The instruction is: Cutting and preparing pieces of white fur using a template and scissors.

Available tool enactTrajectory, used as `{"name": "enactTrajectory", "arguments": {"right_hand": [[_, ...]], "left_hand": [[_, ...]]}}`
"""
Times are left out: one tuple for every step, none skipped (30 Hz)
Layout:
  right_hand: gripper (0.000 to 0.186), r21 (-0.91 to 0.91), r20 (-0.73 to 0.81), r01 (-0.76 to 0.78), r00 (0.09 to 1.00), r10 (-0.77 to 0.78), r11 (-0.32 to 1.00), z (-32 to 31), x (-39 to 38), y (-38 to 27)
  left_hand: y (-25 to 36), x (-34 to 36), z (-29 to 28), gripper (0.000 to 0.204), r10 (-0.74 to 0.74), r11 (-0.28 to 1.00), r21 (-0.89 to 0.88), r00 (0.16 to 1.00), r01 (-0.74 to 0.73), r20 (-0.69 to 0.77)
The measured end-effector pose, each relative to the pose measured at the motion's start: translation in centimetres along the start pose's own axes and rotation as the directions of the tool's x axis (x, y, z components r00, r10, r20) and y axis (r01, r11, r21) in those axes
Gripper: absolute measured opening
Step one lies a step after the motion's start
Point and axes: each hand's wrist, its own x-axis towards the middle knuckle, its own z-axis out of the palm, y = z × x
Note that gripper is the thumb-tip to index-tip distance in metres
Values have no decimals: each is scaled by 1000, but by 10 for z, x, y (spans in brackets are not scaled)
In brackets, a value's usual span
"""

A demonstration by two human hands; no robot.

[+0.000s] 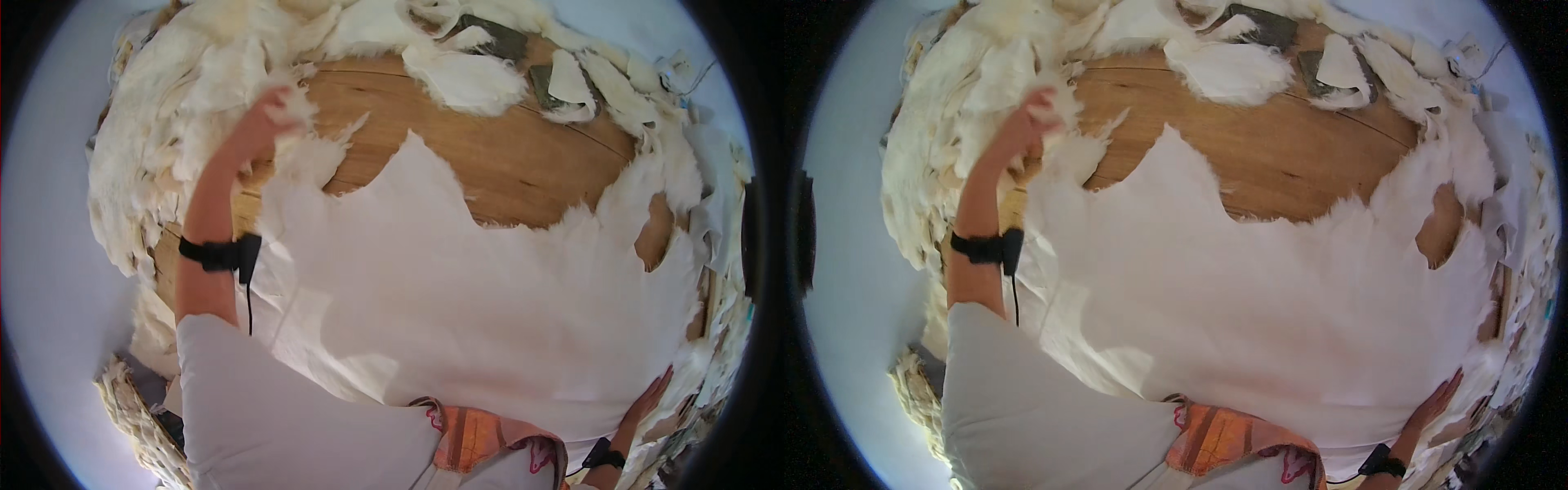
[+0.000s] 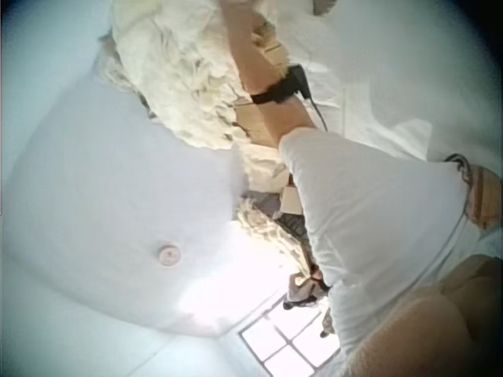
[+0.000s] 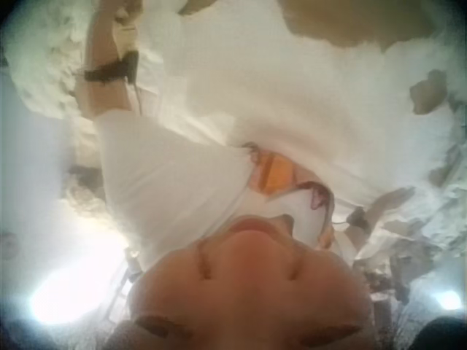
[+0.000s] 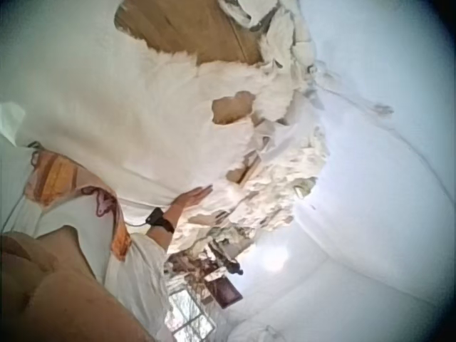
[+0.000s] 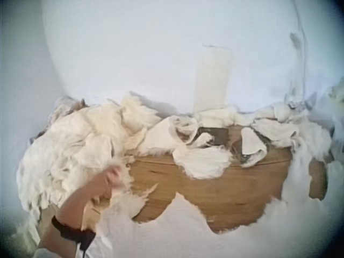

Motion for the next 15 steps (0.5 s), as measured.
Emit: {"name": "enactTrajectory", "arguments": {"right_hand": [[53, 12, 10, -5, 1000, 5, 1000, 0, 2, -5], [53, 27, 17, -6, 1000, 6, 1000, 1, 2, -9], [53, 33, 17, -8, 1000, 7, 999, 3, 1, -5], [53, 17, 10, -7, 1000, 7, 1000, 5, 3, 1], [53, 1, 1, -2, 1000, 2, 1000, 7, 5, 4], [53, 29, 3, 14, 1000, -14, 999, 17, 11, 5], [52, 3, 8, 5, 1000, -5, 1000, 16, 9, 6], [52, -20, 17, -1, 1000, 1, 1000, 13, 9, 4], [52, -22, 15, 1, 1000, -1, 1000, 11, 12, 1], [52, -25, 16, -13, 1000, 13, 1000, 6, 9, -12], [52, -27, 25, -28, 999, 29, 999, 2, 4, -16], [52, -30, 36, -36, 999, 37, 999, 0, 1, -12], [52, -38, 26, -39, 999, 40, 999, 1, 1, -3], [52, -52, 13, -44, 999, 45, 998, 0, -2, 3], [52, -51, 25, -50, 998, 52, 997, 2, -3, 4]], "left_hand": [[15, -21, 13, 54, -4, 992, 127, 987, -17, 160], [12, -31, 20, 53, 45, 930, 341, 965, -135, 258], [8, -26, 19, 53, 45, 928, 346, 966, -135, 256], [2, -14, 13, 52, -62, 975, 222, 979, 18, 193], [-9, 1, 9, 52, -177, 983, 81, 974, 167, 142], [-65, 16, 2, 44, 69, 997, -14, 960, -76, -273], [-64, 21, -2, 44, 73, 996, -23, 960, -82, -272], [-54, 21, -13, 47, 191, 973, 206, 855, -101, -482], [-42, 21, -25, 50, 340, 904, 424, 697, -57, -631], [-22, 12, -25, 51, 121, 977, 214, 866, -17, -485], [0, -7, -15, 52, -78, 996, 20, 963, 86, -256], [6, -31, 12, 48, -145, 987, 46, 983, 151, -110], [16, -59, 38, 45, -214, 974, 88, 976, 211, 31], [38, -90, 63, 41, -31, 979, 198, 997, 45, -74], [51, -111, 78, 38, 160, 942, 321, 974, -103, -157]]}}
